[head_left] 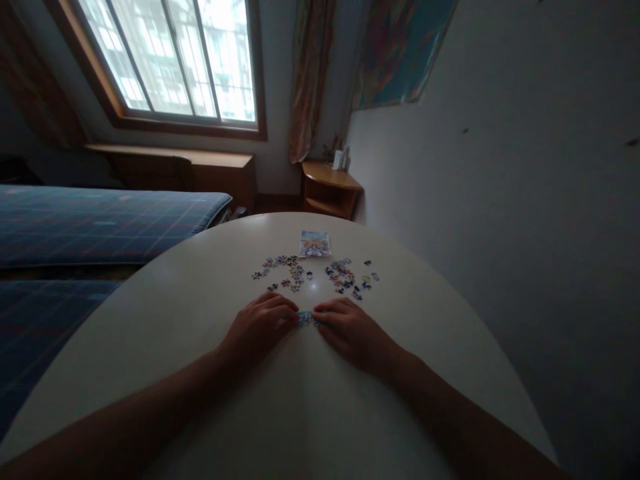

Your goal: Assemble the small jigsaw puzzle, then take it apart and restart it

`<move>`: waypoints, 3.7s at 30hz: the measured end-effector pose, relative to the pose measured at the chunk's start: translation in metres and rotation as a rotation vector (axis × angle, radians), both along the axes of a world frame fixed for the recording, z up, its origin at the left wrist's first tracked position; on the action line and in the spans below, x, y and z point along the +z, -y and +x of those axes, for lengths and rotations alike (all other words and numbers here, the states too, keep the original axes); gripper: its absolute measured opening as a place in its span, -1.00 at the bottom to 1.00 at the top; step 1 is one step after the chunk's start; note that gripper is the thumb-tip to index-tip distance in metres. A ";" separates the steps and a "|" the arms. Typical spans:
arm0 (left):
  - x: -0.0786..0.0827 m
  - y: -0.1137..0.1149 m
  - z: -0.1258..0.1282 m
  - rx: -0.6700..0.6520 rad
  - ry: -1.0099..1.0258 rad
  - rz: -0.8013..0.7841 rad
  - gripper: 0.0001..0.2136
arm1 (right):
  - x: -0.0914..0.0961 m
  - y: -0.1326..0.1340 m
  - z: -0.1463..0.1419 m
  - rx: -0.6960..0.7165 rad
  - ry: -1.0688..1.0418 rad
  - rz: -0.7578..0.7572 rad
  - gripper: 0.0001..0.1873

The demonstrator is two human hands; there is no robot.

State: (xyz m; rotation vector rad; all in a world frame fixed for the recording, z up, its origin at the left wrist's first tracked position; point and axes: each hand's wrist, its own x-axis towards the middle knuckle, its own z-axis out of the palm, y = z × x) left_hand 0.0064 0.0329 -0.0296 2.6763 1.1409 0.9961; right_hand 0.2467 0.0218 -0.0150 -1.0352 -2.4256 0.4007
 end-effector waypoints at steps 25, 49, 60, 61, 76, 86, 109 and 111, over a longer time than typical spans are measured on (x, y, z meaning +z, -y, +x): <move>0.000 0.003 0.006 0.002 0.022 -0.049 -0.92 | 0.002 0.002 -0.002 0.026 -0.005 0.041 -0.71; 0.004 0.007 0.011 0.041 -0.002 -0.059 -0.92 | 0.003 0.002 -0.003 0.022 -0.009 0.039 -0.69; 0.002 0.011 0.008 0.068 -0.029 -0.140 -0.84 | 0.002 0.002 0.000 0.047 0.059 0.112 -0.76; 0.003 0.011 0.008 0.063 -0.032 -0.146 -0.83 | 0.003 0.002 0.000 0.051 0.069 0.123 -0.75; 0.011 0.011 0.004 -0.105 -0.200 -0.014 -0.84 | 0.010 0.009 0.000 0.054 0.269 0.258 -0.72; 0.017 0.002 -0.011 -0.133 -0.219 -0.056 -0.83 | 0.012 0.006 0.004 0.054 0.256 0.183 -0.74; 0.018 0.016 0.002 -0.089 -0.293 0.032 -0.82 | 0.015 0.007 0.004 -0.021 0.275 0.160 -0.73; 0.017 0.015 0.002 -0.088 -0.303 0.030 -0.82 | 0.015 0.007 0.003 -0.038 0.275 0.166 -0.73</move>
